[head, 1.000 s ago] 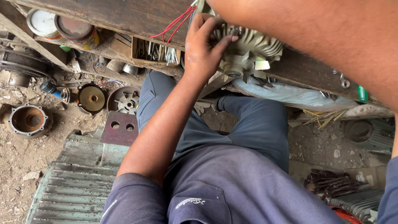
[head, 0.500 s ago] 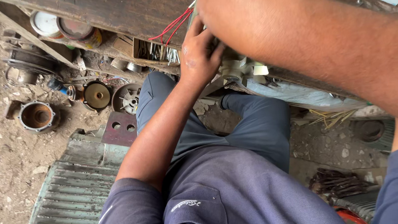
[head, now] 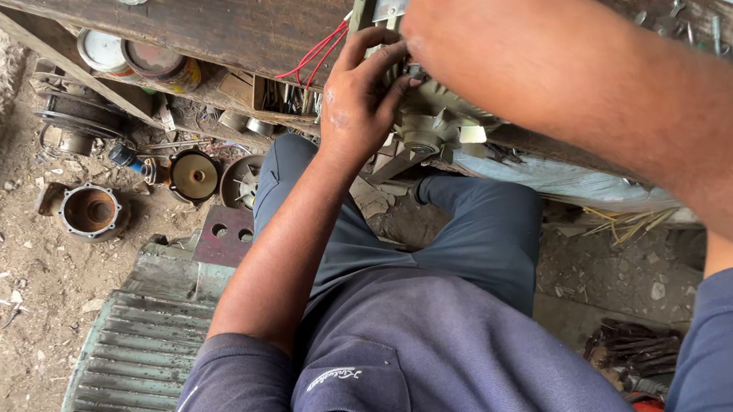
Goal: The person sits on the floor at a low workbench and uses a spanner to loosen and tighten bolts on an electric motor, turning the motor to reach different sides and working on the fan-end assembly by hand.
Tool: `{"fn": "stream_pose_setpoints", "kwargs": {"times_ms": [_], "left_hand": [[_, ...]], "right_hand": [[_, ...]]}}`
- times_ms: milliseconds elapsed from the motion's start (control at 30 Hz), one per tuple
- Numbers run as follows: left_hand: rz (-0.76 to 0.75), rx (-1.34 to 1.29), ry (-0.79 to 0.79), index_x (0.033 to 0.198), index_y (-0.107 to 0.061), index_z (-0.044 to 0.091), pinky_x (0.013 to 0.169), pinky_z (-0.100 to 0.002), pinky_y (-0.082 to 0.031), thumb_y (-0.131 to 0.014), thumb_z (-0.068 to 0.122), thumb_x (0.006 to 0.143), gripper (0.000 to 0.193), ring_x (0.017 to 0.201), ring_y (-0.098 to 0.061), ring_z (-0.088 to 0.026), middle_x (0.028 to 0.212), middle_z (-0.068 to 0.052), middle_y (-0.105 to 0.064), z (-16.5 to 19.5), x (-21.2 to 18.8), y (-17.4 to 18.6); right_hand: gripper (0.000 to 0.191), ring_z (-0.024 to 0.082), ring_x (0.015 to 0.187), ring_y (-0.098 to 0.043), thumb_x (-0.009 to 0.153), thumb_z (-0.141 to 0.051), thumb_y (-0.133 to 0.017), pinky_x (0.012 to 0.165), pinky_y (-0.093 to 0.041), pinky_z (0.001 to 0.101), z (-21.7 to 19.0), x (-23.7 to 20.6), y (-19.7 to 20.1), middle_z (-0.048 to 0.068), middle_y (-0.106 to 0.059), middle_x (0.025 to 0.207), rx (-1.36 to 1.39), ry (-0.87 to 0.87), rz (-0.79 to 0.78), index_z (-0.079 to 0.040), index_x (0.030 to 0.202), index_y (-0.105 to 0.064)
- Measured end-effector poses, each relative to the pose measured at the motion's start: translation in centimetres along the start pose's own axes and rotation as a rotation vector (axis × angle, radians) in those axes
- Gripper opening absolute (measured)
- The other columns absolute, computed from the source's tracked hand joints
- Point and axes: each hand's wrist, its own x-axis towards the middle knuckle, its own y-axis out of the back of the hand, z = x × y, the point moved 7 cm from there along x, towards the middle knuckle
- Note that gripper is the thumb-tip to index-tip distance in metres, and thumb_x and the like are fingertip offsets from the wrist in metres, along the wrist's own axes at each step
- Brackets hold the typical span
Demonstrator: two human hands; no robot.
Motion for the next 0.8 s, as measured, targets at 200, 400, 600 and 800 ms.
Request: {"fn": "stream_pose_setpoints", "kwargs": {"times_ms": [200, 400, 600, 800], "left_hand": [[-0.028, -0.002, 0.061, 0.132, -0.069, 0.018, 0.088, -0.037, -0.059, -0.079, 0.008, 0.089, 0.046, 0.108, -0.071, -0.027, 0.132, -0.008, -0.062, 0.0, 0.0, -0.1], [-0.030, 0.021, 0.039, 0.132, -0.069, 0.018, 0.090, -0.038, -0.057, -0.081, 0.010, 0.090, 0.044, 0.109, -0.070, -0.028, 0.132, -0.008, -0.062, 0.3, 0.1, 0.2], [0.020, 0.046, 0.000, 0.130, -0.070, 0.018, 0.092, -0.040, -0.056, -0.080, 0.013, 0.090, 0.041, 0.112, -0.068, -0.030, 0.129, -0.008, -0.062, 1.0, 0.0, 0.7], [0.113, 0.200, -0.104, 0.115, -0.072, 0.015, 0.091, -0.043, -0.054, -0.079, 0.012, 0.088, 0.028, 0.110, -0.065, -0.032, 0.121, -0.010, -0.063, 3.0, -1.2, 1.5]], "right_hand": [[0.011, 0.017, 0.076, -0.072, 0.084, -0.025, -0.068, 0.064, -0.050, 0.0330, 0.9, -2.6, -0.6, 0.000, -0.072, 0.074, 0.014, -0.135, 0.068, -0.022, 0.075, -0.074], [0.011, 0.015, 0.074, -0.071, 0.090, -0.024, -0.066, 0.062, -0.050, 0.0322, 0.8, -4.3, -2.2, -0.001, -0.070, 0.075, 0.021, -0.209, 0.091, -0.020, 0.080, -0.072], [0.011, 0.018, 0.082, -0.072, 0.088, -0.025, -0.067, 0.069, -0.052, 0.0349, 0.9, -5.2, -1.3, 0.000, -0.072, 0.084, 0.087, -0.233, 0.242, -0.020, 0.079, -0.071], [0.005, 0.015, 0.077, -0.072, 0.080, -0.023, -0.067, 0.064, -0.051, 0.0320, -0.8, -4.3, -1.1, -0.002, -0.072, 0.078, -0.073, -0.173, 0.182, -0.022, 0.080, -0.072]]}}
